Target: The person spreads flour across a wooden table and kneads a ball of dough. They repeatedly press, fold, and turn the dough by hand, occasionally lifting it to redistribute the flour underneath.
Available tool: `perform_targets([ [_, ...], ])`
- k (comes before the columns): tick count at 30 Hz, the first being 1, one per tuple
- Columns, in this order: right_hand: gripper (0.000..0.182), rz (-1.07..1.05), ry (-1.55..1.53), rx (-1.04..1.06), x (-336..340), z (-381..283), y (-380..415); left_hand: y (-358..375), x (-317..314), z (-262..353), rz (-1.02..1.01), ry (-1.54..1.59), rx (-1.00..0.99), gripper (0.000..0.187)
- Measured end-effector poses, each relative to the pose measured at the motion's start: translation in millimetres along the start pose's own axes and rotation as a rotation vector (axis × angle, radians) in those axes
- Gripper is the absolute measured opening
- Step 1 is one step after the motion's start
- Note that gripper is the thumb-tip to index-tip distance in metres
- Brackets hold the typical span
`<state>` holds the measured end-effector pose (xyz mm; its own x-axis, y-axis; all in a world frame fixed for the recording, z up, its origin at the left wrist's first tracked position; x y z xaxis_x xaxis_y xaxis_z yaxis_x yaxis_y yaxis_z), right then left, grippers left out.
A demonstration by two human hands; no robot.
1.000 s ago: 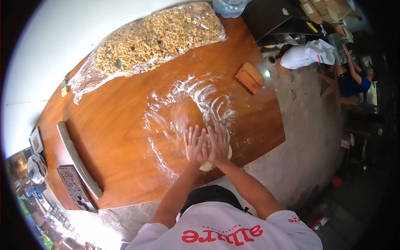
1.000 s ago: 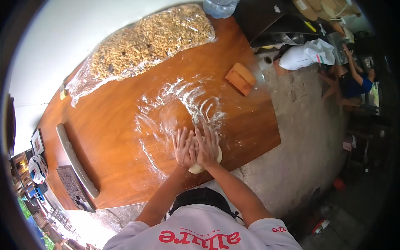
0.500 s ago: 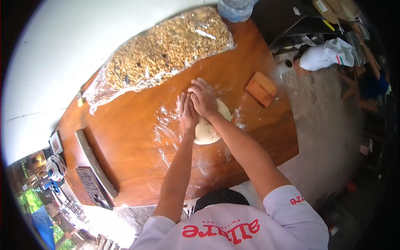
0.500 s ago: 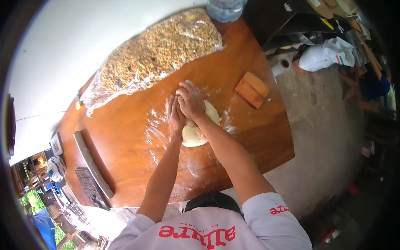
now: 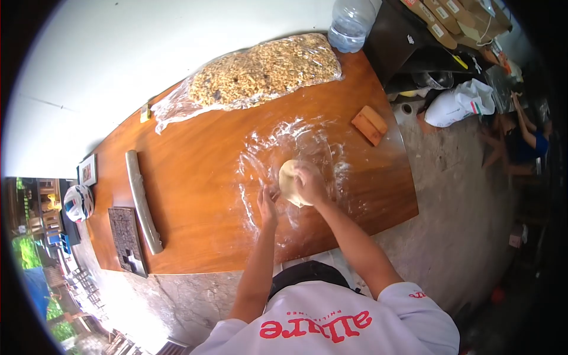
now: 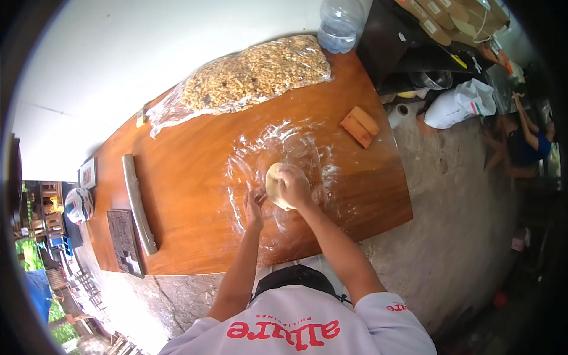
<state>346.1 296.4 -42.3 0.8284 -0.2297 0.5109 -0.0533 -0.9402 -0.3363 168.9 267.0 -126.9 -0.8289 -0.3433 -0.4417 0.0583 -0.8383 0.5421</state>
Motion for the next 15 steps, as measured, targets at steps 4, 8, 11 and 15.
perform_targets([
  [4,0.018,-0.238,0.120,0.182,-16.5,-63.0,54.2,16.3,-32.8,52.7,-0.036,-0.560,-0.385,0.042],
  [8,0.018,-0.327,-0.016,0.082,-8.5,-81.4,99.7,27.7,-40.0,46.3,-0.165,-1.065,-0.384,0.038],
  [11,0.022,-0.132,0.050,0.036,7.5,-79.8,114.6,63.6,-37.6,46.9,-0.099,-1.166,-0.700,0.030],
  [15,0.039,0.039,0.260,0.049,7.1,-66.2,126.2,92.2,-13.1,27.6,-0.166,-0.990,-0.694,0.021],
])
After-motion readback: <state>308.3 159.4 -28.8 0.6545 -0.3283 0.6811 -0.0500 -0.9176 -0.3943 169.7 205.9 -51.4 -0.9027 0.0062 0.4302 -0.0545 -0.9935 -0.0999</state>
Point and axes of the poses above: each hand's wrist, its own y-axis away from the middle knuckle, its own x-axis out of the back of the hand, z = x × y, the point moved 4 cm from there along -y, towards the middle knuckle, and after that the axes turned 4 degrees about x, right-handed, at the moved point
